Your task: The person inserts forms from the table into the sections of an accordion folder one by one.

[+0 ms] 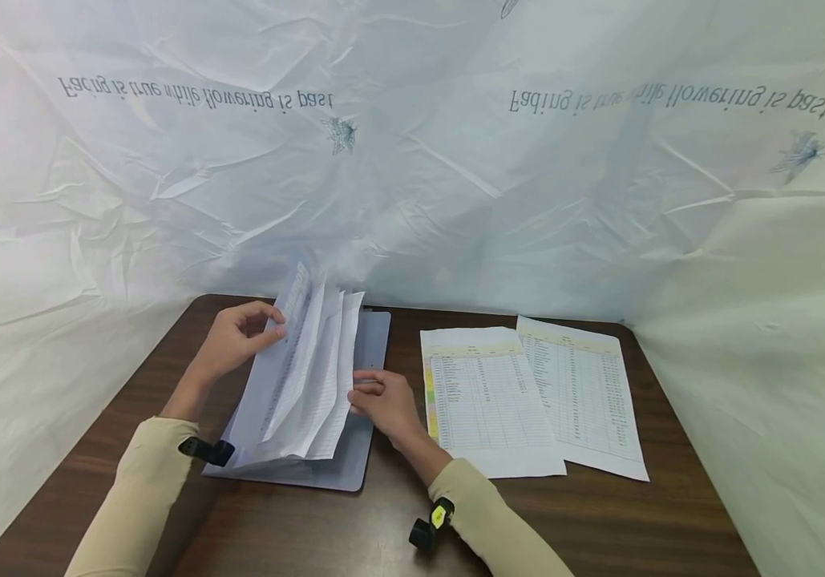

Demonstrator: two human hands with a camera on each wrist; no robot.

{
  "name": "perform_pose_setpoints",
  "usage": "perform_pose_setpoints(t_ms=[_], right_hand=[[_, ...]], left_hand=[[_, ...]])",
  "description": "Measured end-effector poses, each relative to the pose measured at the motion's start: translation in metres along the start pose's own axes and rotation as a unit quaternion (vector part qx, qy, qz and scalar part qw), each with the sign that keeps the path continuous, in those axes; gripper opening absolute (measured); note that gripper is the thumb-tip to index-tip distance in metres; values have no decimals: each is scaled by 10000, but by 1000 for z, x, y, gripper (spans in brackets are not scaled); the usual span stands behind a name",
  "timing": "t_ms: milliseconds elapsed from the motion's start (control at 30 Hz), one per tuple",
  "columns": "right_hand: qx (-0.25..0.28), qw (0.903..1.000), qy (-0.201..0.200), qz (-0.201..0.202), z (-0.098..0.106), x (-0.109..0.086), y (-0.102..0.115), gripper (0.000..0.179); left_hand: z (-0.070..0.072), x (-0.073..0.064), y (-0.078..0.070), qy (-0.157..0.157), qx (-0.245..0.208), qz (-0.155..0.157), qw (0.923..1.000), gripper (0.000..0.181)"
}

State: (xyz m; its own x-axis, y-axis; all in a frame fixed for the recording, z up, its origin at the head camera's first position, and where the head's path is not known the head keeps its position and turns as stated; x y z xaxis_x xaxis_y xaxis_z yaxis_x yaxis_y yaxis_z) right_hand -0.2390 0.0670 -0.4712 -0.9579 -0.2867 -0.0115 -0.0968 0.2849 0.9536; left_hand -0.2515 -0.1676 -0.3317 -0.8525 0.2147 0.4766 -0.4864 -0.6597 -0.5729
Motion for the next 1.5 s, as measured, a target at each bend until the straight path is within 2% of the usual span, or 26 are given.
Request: perform_pose_setpoints(t_ms=[433, 800, 1067, 1300, 1500], right_hand=[[-431, 9990, -74, 46, -8, 2, 0, 30], [-999, 9944, -205, 265, -3, 4, -1, 23], [-773, 9945, -97, 705, 14, 3, 19, 31], [-1503, 9790, -239, 1360, 42, -2, 45, 35], [-2152, 9623, -617, 1548, 78, -11, 62, 34]], left_hand=[[-1, -1, -1, 18, -23, -30, 10000, 12], [-2, -1, -1, 19, -24, 16, 10000, 12], [1, -2, -1, -24, -8, 56, 10000, 13], [1, -2, -2, -36, 35, 43, 10000, 13], [2, -2, -2, -62, 31, 31, 10000, 13]])
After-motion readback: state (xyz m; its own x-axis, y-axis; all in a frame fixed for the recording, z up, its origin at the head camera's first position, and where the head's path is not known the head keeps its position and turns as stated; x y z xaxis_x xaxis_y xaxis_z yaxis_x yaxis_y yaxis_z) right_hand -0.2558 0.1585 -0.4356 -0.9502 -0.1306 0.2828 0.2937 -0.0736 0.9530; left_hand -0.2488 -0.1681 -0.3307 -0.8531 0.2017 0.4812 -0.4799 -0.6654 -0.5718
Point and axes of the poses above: each hand's wrist, its own x-axis towards the middle knuckle, its own z-axis out of the back of the hand, y = z × x, the point moved 7 cm from there along x, towards the middle knuckle, and after that the axes turned 14 degrees about x, right-handed, at the moved point
